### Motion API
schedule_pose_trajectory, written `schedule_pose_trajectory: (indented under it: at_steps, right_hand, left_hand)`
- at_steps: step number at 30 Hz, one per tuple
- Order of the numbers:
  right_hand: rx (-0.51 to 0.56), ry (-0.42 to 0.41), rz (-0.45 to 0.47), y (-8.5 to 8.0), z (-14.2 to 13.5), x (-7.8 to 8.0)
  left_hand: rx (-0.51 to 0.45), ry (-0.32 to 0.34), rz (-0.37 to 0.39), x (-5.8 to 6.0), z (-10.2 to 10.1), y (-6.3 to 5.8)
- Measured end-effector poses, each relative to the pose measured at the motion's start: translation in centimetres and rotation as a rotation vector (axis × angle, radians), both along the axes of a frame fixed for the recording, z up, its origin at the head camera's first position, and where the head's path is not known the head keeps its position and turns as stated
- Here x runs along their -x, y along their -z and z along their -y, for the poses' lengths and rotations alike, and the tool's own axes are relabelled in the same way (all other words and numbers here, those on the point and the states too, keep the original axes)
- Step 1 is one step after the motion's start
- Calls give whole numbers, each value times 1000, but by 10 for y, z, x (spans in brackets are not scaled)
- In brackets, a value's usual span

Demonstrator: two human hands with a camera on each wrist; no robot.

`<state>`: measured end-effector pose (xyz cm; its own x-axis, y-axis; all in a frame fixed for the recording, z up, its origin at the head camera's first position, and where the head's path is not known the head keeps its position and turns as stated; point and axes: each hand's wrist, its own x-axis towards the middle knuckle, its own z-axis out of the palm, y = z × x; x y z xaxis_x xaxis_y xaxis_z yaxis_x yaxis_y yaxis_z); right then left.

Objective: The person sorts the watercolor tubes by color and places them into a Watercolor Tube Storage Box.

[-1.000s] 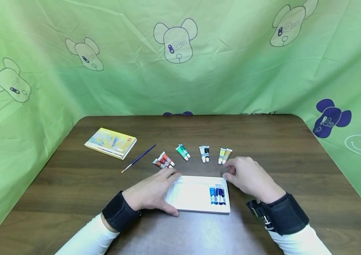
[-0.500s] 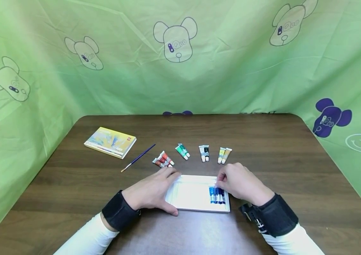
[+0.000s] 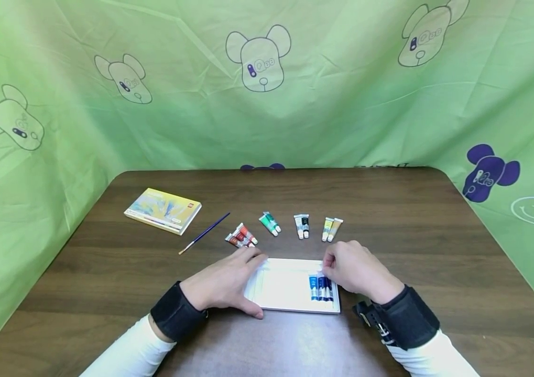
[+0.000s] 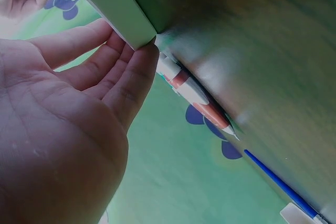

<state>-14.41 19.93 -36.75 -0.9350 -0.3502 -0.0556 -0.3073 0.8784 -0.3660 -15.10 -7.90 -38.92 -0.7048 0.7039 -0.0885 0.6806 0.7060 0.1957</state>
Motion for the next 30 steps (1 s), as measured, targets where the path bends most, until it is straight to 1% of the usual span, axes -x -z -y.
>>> schedule_pose_trajectory:
  at_steps: [7,14,19,22,24,26,30]
  right_hand:
    - [24,14,-10,-1,-2,0]
    - [13,40,38,-1,1,0]
    - [12,22,30,-3,0,0]
    - [21,25,-10,-3,-4,4]
    - [26,55,-43,-3,-9,9]
    - [19,102,-78,-2,-13,16]
    - [30,200,-102,0,-19,32]
  left_hand:
    - [-4,-10,14,-1,1,2]
    - [-5,4,-7,0,1,1]
    - [-4,10,-18,1,1,0]
    - [1,8,-10,1,1,0]
    - [4,7,-8,1,1,0]
    - [4,8,-10,1,2,0]
    - [0,11,-9,1,1,0]
